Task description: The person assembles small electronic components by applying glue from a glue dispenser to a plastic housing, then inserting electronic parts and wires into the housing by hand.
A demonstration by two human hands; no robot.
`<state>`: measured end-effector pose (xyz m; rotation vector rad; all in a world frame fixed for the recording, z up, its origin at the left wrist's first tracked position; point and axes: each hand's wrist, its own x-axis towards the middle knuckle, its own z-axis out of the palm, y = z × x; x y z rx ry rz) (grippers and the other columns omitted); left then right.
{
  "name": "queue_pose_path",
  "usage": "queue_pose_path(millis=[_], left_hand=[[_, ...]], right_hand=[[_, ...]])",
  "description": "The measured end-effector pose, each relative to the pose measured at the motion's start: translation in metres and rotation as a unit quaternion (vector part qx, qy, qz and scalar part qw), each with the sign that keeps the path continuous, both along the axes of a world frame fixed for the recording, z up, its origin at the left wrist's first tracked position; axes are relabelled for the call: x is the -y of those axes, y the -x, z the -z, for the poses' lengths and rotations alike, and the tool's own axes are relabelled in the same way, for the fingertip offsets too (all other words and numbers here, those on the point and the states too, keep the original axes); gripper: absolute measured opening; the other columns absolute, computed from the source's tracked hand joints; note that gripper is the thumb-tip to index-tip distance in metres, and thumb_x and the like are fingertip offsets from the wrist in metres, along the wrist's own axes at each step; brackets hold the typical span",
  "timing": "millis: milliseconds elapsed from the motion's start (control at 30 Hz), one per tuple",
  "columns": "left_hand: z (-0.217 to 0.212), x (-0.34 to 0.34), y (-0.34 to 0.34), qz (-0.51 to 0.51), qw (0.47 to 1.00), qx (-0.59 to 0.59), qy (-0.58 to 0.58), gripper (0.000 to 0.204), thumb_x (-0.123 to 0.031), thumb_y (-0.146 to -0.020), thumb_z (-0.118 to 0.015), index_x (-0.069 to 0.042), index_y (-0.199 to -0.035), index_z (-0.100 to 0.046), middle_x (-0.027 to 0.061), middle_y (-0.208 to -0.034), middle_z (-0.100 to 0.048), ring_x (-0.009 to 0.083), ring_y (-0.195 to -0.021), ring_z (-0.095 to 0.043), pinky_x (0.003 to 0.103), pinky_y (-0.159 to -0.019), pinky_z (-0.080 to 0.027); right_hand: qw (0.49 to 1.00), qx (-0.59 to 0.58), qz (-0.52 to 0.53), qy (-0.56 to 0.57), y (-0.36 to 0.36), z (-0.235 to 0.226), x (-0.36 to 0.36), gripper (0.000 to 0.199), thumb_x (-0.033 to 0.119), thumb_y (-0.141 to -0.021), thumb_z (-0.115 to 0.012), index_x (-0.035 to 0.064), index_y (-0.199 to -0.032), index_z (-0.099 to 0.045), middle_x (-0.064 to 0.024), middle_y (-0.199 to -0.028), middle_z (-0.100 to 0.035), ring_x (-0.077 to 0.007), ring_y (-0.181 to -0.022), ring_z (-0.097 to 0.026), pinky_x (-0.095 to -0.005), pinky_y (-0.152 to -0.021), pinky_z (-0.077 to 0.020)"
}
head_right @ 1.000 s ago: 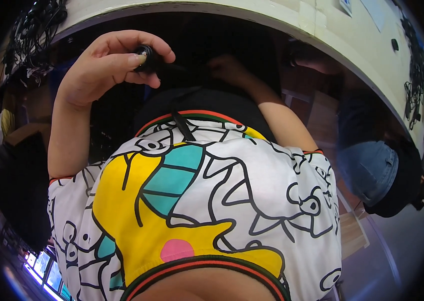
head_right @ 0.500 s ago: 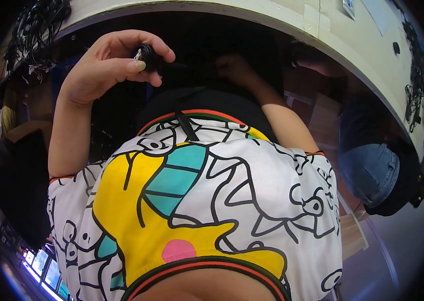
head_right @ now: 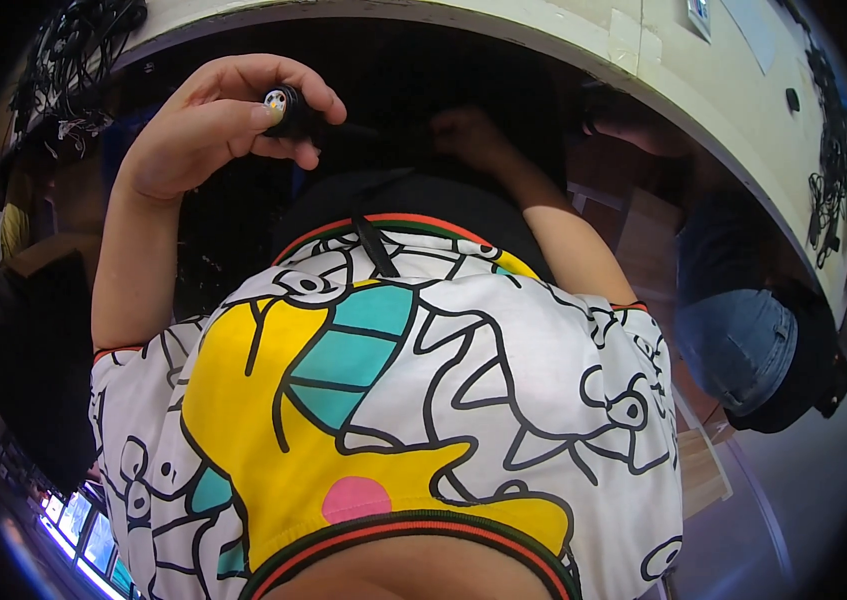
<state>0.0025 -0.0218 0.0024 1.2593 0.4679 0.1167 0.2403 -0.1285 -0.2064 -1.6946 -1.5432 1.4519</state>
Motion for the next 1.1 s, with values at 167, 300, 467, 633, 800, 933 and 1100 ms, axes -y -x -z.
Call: queue_pose_path(millis=[167,300,467,633,800,933,1100], left_hand=[[0.001,0.002,-0.002,-0.006,1.000,0.001,0.004,0.030,-0.012,-0.074,-0.048,0.003,-0.100,-0.055,0.0180,-0.097,-0.057,0.0208,-0.074,-0.062,0.031,-0.070,-0.052],[0.002,0.003,-0.005,0.005,1.000,0.015,0.027,0.031,-0.013,-0.075,-0.048,0.004,-0.100,-0.055,0.0184,-0.096,-0.057,0.0212,-0.074,-0.062,0.032,-0.070,-0.053],[0.003,0.000,-0.006,0.002,0.997,0.013,0.074,0.032,-0.015,-0.076,-0.047,0.005,-0.100,-0.055,0.0188,-0.096,-0.057,0.0215,-0.074,-0.062,0.032,-0.069,-0.053],[0.003,0.002,-0.007,0.007,0.999,0.014,0.036,0.031,-0.014,-0.076,-0.048,0.005,-0.099,-0.056,0.0186,-0.095,-0.057,0.0211,-0.074,-0.062,0.032,-0.068,-0.053],[0.003,0.002,-0.009,0.005,0.999,0.001,0.037,0.030,-0.012,-0.075,-0.048,0.005,-0.098,-0.057,0.0179,-0.094,-0.058,0.0207,-0.074,-0.062,0.033,-0.068,-0.053],[0.004,0.005,-0.012,0.003,0.999,-0.030,0.035,0.029,-0.009,-0.075,-0.047,0.005,-0.098,-0.057,0.0167,-0.094,-0.058,0.0199,-0.075,-0.061,0.032,-0.069,-0.053],[0.003,0.005,-0.015,-0.010,0.999,-0.027,0.034,0.037,-0.017,-0.076,-0.045,0.006,-0.103,-0.054,0.0165,-0.096,-0.056,0.0202,-0.075,-0.061,0.032,-0.072,-0.052]], right_hand=[[1.000,-0.011,-0.001,0.008,-0.001,-0.004,0.000,0.018,0.001,-0.067,-0.061,0.0052,-0.085,-0.063,-0.0046,-0.078,-0.062,-0.0114,-0.073,-0.056,-0.0272,-0.069,-0.0460],[1.000,-0.008,0.012,0.000,-0.002,0.001,0.001,0.018,0.001,-0.067,-0.061,0.0051,-0.085,-0.063,-0.0049,-0.077,-0.062,-0.0114,-0.073,-0.056,-0.0273,-0.067,-0.0463],[1.000,0.011,0.005,0.000,0.000,-0.007,0.000,0.018,0.002,-0.067,-0.061,0.0048,-0.085,-0.062,-0.0054,-0.077,-0.062,-0.0116,-0.072,-0.056,-0.0275,-0.066,-0.0465],[1.000,0.015,0.008,0.011,0.000,-0.007,0.001,0.018,0.003,-0.068,-0.061,0.0046,-0.086,-0.062,-0.0058,-0.077,-0.062,-0.0127,-0.073,-0.057,-0.0278,-0.067,-0.0465],[1.000,-0.009,0.018,0.011,-0.003,0.003,0.003,0.021,0.004,-0.068,-0.061,0.0042,-0.089,-0.062,-0.0070,-0.080,-0.062,-0.0142,-0.075,-0.057,-0.0283,-0.069,-0.0467],[0.999,0.041,-0.022,-0.006,-0.004,0.008,0.001,0.023,0.006,-0.069,-0.060,0.0045,-0.092,-0.061,-0.0101,-0.084,-0.062,-0.0175,-0.078,-0.059,-0.0310,-0.070,-0.0471],[0.997,0.068,-0.013,0.020,-0.004,0.029,-0.005,0.023,0.005,-0.070,-0.059,0.0052,-0.093,-0.062,-0.0117,-0.086,-0.062,-0.0195,-0.079,-0.059,-0.0326,-0.070,-0.0472]])
